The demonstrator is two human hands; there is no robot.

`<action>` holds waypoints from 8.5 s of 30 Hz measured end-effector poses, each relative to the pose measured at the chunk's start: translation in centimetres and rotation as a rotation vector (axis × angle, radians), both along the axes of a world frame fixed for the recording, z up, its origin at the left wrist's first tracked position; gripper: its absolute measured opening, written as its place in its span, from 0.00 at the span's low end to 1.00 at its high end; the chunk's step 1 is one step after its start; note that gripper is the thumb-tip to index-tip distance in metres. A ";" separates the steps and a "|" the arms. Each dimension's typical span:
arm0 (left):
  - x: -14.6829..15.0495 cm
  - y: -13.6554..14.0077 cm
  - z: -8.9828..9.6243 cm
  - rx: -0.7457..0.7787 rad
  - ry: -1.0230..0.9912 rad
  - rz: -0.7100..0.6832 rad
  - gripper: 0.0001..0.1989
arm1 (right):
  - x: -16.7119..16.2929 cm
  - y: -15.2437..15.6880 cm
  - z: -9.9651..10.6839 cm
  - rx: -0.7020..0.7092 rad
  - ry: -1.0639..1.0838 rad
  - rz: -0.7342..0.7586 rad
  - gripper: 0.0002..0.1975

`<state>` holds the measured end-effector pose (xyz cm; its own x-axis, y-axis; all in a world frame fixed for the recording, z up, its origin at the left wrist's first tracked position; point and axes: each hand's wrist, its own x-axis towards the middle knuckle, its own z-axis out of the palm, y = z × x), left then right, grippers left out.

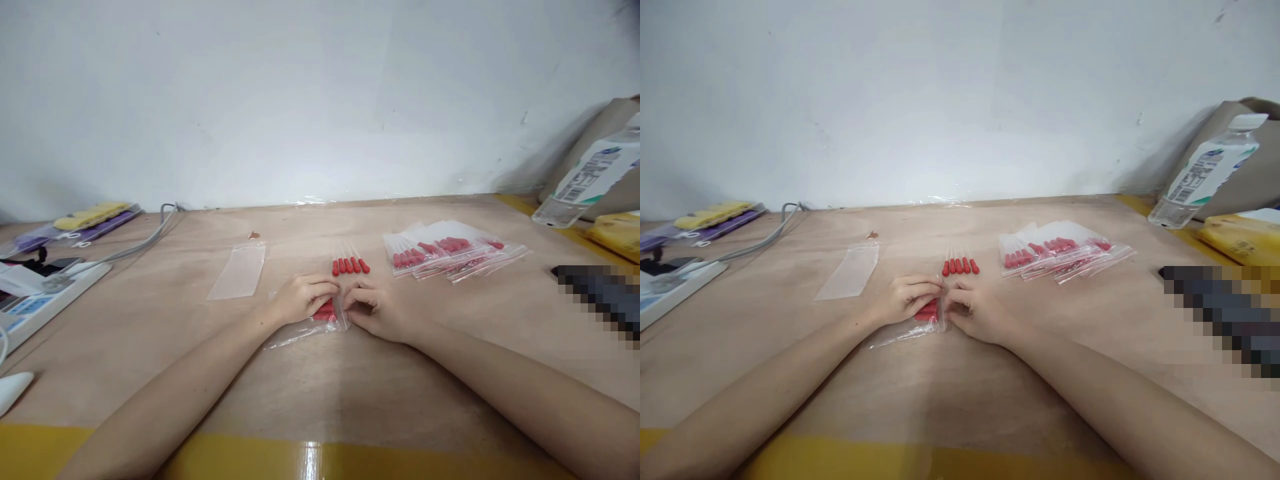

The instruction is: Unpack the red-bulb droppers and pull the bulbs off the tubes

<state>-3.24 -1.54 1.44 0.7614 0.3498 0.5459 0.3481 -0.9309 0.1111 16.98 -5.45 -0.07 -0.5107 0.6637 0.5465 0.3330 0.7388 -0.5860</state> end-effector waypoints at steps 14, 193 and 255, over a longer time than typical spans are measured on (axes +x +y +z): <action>0.2 0.2 1.0 0.185 0.139 -0.100 0.10 | 0.5 0.8 0.5 0.767 -0.354 -0.111 0.09; -1.4 -2.8 0.9 -0.325 0.035 0.072 0.17 | 3.3 0.1 -0.5 0.231 -0.300 -0.343 0.11; -1.9 4.7 -0.2 0.020 0.026 0.509 0.10 | 3.7 0.3 0.2 0.044 -0.261 -0.117 0.14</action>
<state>-5.18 3.17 1.28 0.5106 0.6698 0.5391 0.7604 -0.6445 0.0806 20.68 -5.12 0.11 -0.5592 0.7050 0.4362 0.5525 0.7092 -0.4379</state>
